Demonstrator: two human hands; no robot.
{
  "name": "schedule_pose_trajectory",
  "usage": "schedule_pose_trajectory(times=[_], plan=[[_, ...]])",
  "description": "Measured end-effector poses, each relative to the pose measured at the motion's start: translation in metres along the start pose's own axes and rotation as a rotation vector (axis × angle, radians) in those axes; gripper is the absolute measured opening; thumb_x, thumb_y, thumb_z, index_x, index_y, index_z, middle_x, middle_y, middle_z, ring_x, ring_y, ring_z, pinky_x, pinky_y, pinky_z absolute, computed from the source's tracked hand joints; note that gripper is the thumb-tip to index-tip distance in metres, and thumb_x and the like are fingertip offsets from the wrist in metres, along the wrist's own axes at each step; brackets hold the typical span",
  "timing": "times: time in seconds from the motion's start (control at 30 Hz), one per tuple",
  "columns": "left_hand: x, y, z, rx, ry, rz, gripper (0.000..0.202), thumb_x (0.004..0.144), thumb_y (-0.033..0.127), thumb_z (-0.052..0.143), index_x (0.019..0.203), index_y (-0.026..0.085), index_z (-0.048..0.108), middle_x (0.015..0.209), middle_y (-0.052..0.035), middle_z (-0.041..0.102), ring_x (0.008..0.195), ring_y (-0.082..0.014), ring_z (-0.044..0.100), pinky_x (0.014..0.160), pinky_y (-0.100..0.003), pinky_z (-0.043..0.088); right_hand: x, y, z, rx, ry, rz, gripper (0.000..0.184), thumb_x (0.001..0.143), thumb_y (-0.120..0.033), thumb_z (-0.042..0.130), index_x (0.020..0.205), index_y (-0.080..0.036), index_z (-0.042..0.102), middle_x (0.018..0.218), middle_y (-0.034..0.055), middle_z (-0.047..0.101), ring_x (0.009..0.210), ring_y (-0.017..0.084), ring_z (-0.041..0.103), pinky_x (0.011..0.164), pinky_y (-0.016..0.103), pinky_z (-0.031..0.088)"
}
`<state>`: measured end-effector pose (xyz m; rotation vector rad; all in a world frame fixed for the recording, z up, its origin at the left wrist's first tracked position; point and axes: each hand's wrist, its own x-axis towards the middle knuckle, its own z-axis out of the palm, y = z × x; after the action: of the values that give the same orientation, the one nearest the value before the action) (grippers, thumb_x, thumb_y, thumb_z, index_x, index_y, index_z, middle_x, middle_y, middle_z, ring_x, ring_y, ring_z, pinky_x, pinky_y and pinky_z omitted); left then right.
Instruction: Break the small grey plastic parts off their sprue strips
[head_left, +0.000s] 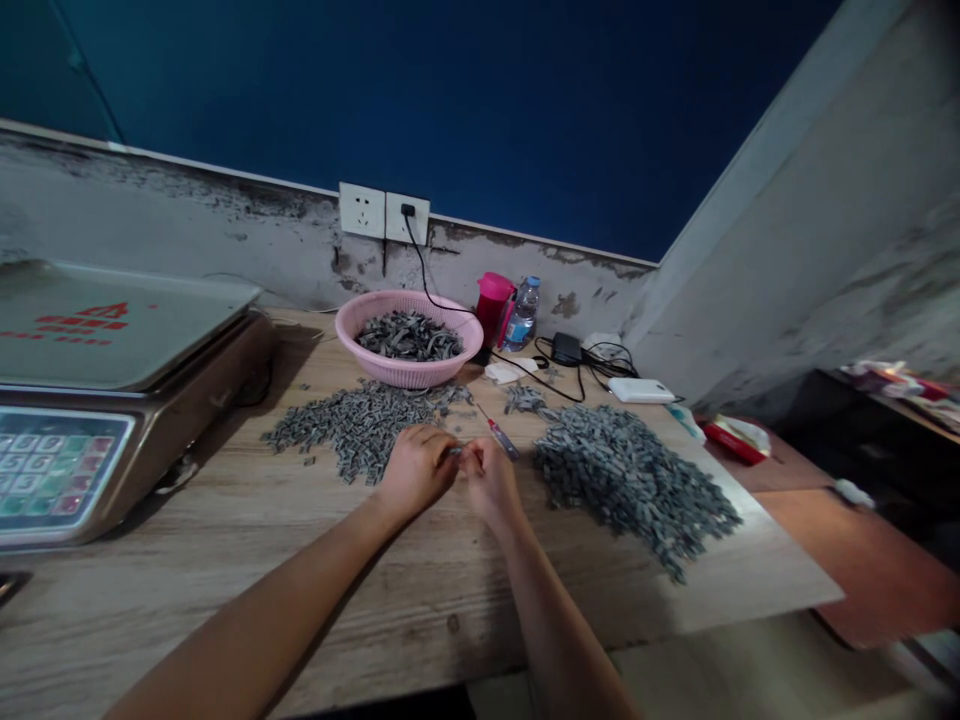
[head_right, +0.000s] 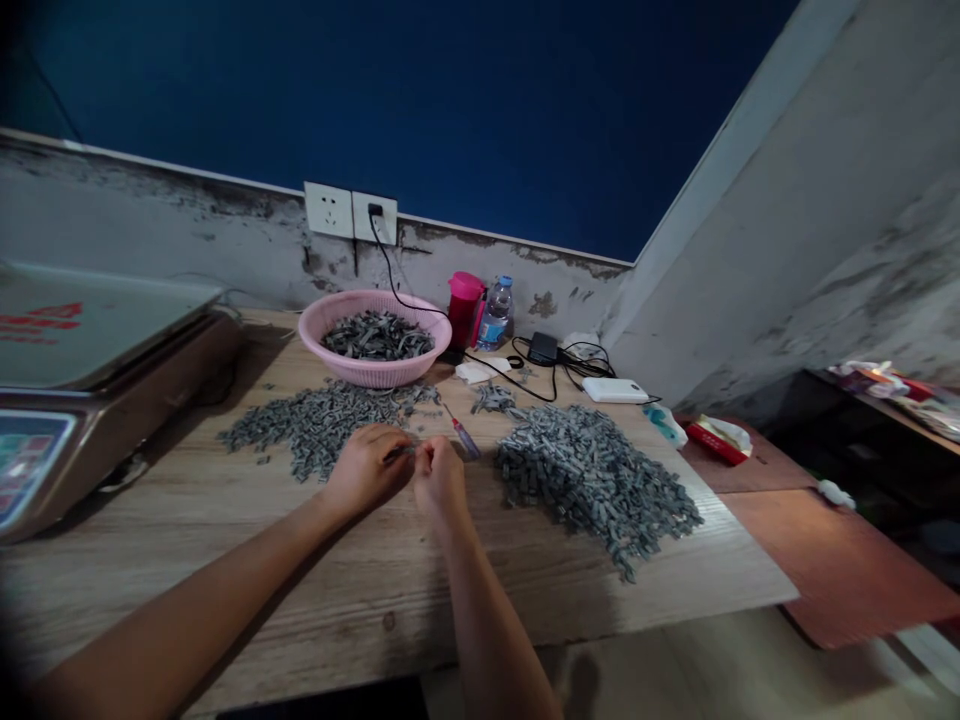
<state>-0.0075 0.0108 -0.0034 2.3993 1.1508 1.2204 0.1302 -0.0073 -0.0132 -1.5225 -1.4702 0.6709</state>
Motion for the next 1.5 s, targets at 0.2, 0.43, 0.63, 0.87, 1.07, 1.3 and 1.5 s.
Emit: schedule_pose_trajectory(times=[0.2,0.43,0.63,0.87,1.07,1.3,1.5], plan=[[0.001,-0.004,0.004,-0.488,0.026,-0.31,0.013,0.071,0.021,0.061,0.083,0.018,0.067,0.082,-0.0054,0.066,0.078,-0.0186,0.059,0.073,-0.03,0.044,0.003,0.0,0.003,0.435,-0.011,0.088,0.018,0.072,-0.036,0.056,0.081,-0.022,0.05,0.069,0.0018,0.058,0.06,0.018,0.057,0.059,0.03,0.049],[0.006,0.005,0.001,-1.189,0.12,-0.664,0.024,0.057,0.024,0.077,0.073,0.014,0.062,0.066,0.0,0.062,0.06,-0.0099,0.054,0.059,-0.021,0.043,0.001,-0.015,-0.009,0.435,-0.013,-0.003,0.016,0.078,-0.035,0.047,0.083,-0.02,0.053,0.061,-0.001,0.055,0.051,0.014,0.055,0.046,0.023,0.043],[0.008,0.011,-0.006,-1.447,0.0,-0.647,0.021,0.065,0.031,0.074,0.072,0.014,0.064,0.085,-0.0042,0.063,0.077,-0.0135,0.059,0.078,-0.028,0.047,0.001,-0.021,-0.017,0.587,-0.025,0.088,0.019,0.071,-0.034,0.057,0.081,-0.018,0.059,0.065,0.0024,0.065,0.059,0.018,0.062,0.061,0.031,0.052],[0.005,0.007,0.0,-1.297,-0.056,-0.5,0.019,0.065,0.025,0.075,0.07,0.012,0.062,0.083,-0.0054,0.064,0.076,-0.0139,0.06,0.077,-0.028,0.047,0.006,-0.013,-0.016,0.532,-0.045,0.09,0.016,0.066,-0.03,0.06,0.076,-0.019,0.059,0.064,0.0016,0.063,0.057,0.016,0.059,0.056,0.027,0.048],[0.005,0.004,0.005,-1.172,0.026,-0.568,0.032,0.056,0.023,0.079,0.078,0.014,0.056,0.072,-0.0011,0.062,0.066,-0.0102,0.058,0.067,-0.022,0.047,0.008,-0.008,-0.014,0.409,-0.077,-0.043,0.013,0.07,-0.028,0.056,0.08,-0.02,0.055,0.065,0.0006,0.058,0.057,0.015,0.055,0.055,0.025,0.044],[0.007,0.009,0.004,-1.03,0.12,-0.536,0.035,0.058,0.021,0.074,0.085,0.015,0.052,0.072,0.0001,0.058,0.067,-0.0108,0.056,0.065,-0.022,0.046,0.004,-0.012,-0.015,0.187,-0.013,-0.219,0.011,0.074,-0.021,0.053,0.084,-0.02,0.057,0.082,0.0048,0.06,0.07,0.017,0.058,0.064,0.028,0.048],[0.003,0.009,0.005,-0.807,0.095,-0.481,0.028,0.065,0.02,0.066,0.089,0.016,0.052,0.073,0.0003,0.058,0.067,-0.0109,0.056,0.065,-0.022,0.044,0.002,-0.015,-0.016,-0.011,0.053,-0.337,0.02,0.074,-0.015,0.05,0.091,-0.019,0.059,0.081,0.0052,0.06,0.073,0.018,0.059,0.066,0.027,0.05]])
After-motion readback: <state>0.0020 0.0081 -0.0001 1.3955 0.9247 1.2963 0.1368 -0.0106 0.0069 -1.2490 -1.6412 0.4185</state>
